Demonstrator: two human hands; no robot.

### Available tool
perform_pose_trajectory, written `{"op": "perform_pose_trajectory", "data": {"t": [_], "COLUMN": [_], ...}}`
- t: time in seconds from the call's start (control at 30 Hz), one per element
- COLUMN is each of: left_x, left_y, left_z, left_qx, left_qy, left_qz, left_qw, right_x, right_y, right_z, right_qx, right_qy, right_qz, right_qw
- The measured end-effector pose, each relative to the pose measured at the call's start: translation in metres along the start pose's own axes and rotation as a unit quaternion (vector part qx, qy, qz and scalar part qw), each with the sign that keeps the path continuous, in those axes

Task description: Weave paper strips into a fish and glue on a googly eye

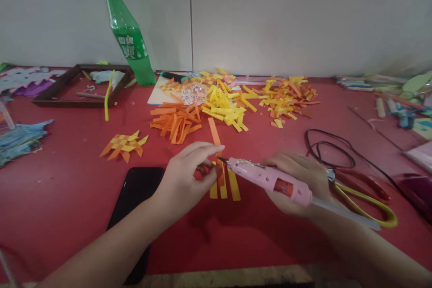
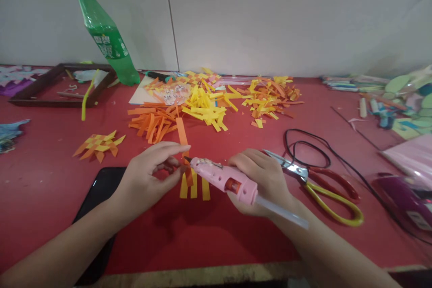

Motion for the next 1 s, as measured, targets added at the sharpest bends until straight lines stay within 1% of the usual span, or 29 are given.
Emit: {"op": "perform_pose_trajectory", "data": {"t": [0.1, 0.4, 1.0], "left_x": [0.0001, 0.0006, 0.0009], "left_y": [-0.0001, 0.0006, 0.0003], "left_z": [-0.0029, -0.0011, -0.0043], "left_qx": [0.009, 0.002, 0.005], "left_qy": [0.016, 0.005, 0.019], "left_qz": [0.002, 0.001, 0.0], "left_qw": [1.0, 1.0, 1.0], "right_x": [0.0003, -0.0014, -0.0001], "right_y": [-0.0014, -0.002, -0.0036], "right_z": [0.0007, -0.0007, 0.0011], "right_qx": [-0.007, -0.013, -0.001], "right_qy": [-0.001, 0.002, 0.004], "right_qz": [-0.002, 0.0, 0.001], "right_qw": [1.0, 1.0, 1.0]}}
Point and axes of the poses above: each hand's wrist, its own x-axis towards the middle knuckle, its own y-axis out of the palm, z = x × y, the point moved 10 cm from there along x, towards the middle knuckle, and after that the axes turned 13 degrees about -x, right-handed, at the moved point
